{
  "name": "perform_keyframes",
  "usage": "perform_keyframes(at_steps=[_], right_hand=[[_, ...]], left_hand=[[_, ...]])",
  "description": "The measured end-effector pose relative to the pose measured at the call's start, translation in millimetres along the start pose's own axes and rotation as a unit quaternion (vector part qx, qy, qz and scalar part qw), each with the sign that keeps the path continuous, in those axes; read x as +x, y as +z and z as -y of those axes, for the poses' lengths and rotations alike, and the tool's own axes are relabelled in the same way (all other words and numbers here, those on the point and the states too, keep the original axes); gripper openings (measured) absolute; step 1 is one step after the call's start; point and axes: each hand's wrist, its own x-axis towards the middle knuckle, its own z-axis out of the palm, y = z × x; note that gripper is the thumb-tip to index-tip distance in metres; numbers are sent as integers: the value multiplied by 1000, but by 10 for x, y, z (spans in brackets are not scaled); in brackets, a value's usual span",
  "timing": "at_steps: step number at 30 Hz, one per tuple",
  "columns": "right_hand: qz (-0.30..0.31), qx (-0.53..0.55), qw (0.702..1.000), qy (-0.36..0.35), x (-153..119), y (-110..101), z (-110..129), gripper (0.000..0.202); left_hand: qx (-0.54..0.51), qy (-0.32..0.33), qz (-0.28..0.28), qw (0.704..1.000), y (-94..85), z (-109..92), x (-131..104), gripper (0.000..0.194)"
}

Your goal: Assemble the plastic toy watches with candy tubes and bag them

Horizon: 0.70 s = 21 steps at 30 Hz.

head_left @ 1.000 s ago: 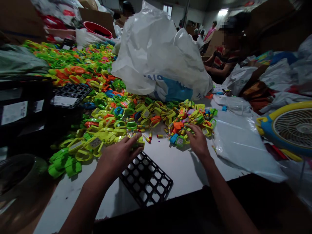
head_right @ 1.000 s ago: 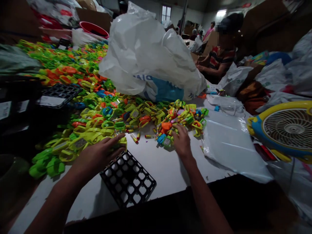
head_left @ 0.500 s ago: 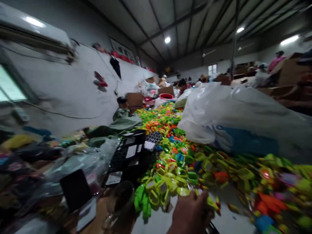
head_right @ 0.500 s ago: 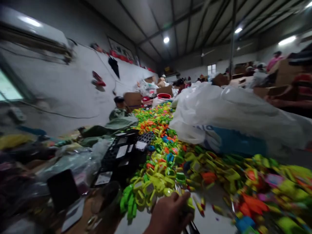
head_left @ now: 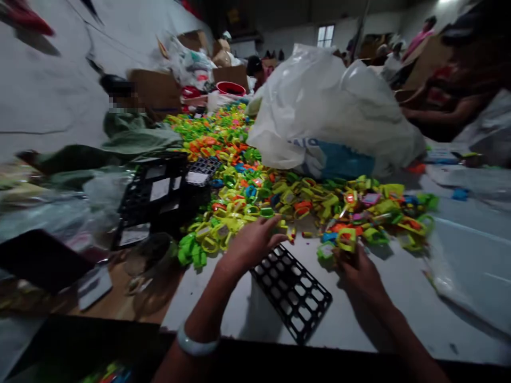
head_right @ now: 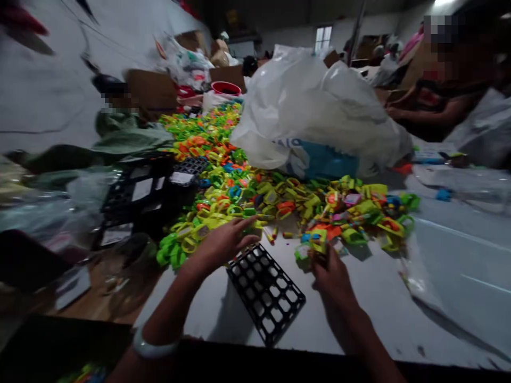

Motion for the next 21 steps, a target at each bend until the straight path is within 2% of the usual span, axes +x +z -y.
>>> perform_keyframes(at_steps=[5, 8, 10, 12, 14, 16, 17, 18, 20, 21], right_hand=[[94, 154, 984, -11, 154, 407, 261, 43], [136, 192, 972, -29, 127, 577, 323, 41], [151, 192, 969, -29, 87, 634, 301, 38], [160, 189, 969, -18, 50, 661, 255, 38], [165, 181, 969, -7, 14, 674, 215, 39], [159, 156, 975, 0, -39, 680, 209, 39], [155, 138, 978, 0, -79, 680, 226, 39], [155, 119, 981, -6, -130, 677, 259, 36], [183, 86, 978, -45, -263, 661, 364, 31], [207, 71, 973, -75, -338, 648, 428, 28]], left_hand=[[-55, 3, 20, 998, -8, 35, 74, 58], [-87, -8, 2, 996, -48, 111, -30, 57], [-116, -27, -43, 992, -53, 190, -190, 54], [-151, -62, -128, 978, 1, 240, -410, 50], [-166, -122, -261, 943, 117, 211, -660, 43], [-164, -188, -377, 892, 258, 93, -895, 34], [-170, -206, -402, 876, 324, 9, -994, 30], [-185, -207, -404, 872, 382, -84, -1075, 29], [-225, -169, -381, 881, 479, -268, -1171, 37], [-242, -140, -359, 891, 521, -346, -1185, 47]])
